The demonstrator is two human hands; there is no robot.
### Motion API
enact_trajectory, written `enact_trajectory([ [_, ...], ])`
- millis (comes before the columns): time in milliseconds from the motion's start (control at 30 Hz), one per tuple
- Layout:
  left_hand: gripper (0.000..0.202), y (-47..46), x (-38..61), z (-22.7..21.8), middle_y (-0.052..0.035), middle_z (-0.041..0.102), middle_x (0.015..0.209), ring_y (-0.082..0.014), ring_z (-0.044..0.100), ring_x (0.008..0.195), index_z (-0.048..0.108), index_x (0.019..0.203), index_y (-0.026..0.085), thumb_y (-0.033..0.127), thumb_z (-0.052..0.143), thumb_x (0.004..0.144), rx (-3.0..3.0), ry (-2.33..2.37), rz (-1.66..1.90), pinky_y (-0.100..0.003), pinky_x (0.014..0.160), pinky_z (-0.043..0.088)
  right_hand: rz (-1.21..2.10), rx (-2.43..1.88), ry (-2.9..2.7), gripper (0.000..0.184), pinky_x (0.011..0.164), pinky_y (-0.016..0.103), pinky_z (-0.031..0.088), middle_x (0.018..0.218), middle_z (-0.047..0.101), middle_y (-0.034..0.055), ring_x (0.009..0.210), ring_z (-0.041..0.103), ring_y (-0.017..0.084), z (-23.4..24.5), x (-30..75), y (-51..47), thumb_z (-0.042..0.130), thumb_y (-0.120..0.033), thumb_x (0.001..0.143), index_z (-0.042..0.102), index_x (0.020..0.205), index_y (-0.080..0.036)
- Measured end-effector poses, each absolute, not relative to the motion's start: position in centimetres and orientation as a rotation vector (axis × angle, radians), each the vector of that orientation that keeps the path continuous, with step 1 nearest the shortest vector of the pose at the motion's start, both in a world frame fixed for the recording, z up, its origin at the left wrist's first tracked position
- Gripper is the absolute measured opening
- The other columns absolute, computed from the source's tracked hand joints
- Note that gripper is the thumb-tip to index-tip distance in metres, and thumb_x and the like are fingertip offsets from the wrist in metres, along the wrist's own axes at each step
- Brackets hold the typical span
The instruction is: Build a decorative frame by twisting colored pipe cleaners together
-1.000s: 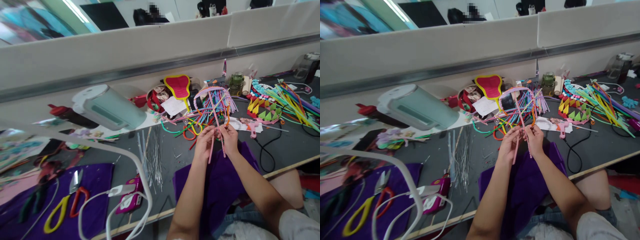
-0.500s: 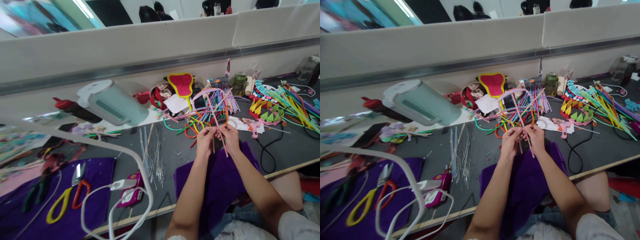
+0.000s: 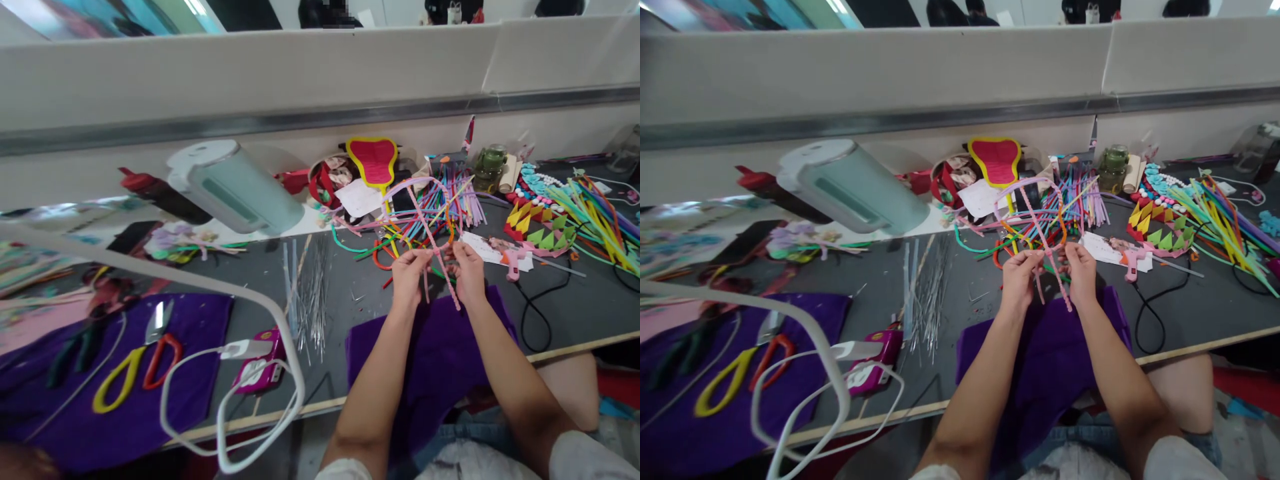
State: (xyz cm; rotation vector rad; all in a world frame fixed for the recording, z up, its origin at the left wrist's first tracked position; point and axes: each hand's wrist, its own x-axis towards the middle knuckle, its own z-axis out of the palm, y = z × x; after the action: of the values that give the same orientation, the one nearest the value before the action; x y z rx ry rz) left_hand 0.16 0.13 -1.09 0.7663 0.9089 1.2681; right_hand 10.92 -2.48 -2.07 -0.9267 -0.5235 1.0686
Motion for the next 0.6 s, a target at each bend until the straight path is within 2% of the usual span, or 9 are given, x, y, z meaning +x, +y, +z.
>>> enact_trajectory([
  [200, 0.021, -0.1, 0.17, -0.82, 0.0046, 0.049, 0.049, -0.0036, 0.042, 0.04, 0.063, 0.057, 0.013, 0.025, 0.08, 0.057, 0.707, 0.839, 1.174, -0.017, 0.043, 0.036, 1.109, -0.896, -0.589, 0.027, 0.047, 0.017, 0.045, 0.07, 0.062, -0.0034, 0.057, 0.056, 0.008, -1.9, 11.06, -2.39, 0.076, -0.034, 0.064, 0.064, 0.083, -0.021],
  [367, 0.019, -0.38, 0.51, -0.88, 0.0025, 0.055, 0.051, -0.005, 0.045, 0.042, 0.066, 0.06, 0.014, 0.027, 0.079, 0.058, 0.804, 0.861, 1.214, -0.018, 0.044, 0.036, 1.069, -0.886, -0.525, 0.024, 0.051, 0.018, 0.047, 0.065, 0.061, -0.0032, 0.054, 0.055, 0.007, -1.99, 11.09, -2.43, 0.077, -0.032, 0.063, 0.06, 0.075, -0.019],
  [600, 0.02, -0.86, 1.11, -0.88, 0.0009, 0.059, 0.055, -0.0071, 0.048, 0.044, 0.068, 0.063, 0.014, 0.032, 0.078, 0.062, 0.951, 0.886, 1.267, -0.02, 0.046, 0.038, 1.037, -0.932, -0.485, 0.023, 0.055, 0.022, 0.05, 0.066, 0.063, -0.002, 0.054, 0.056, 0.009, -2.28, 11.11, -2.45, 0.073, -0.033, 0.066, 0.058, 0.074, -0.019],
])
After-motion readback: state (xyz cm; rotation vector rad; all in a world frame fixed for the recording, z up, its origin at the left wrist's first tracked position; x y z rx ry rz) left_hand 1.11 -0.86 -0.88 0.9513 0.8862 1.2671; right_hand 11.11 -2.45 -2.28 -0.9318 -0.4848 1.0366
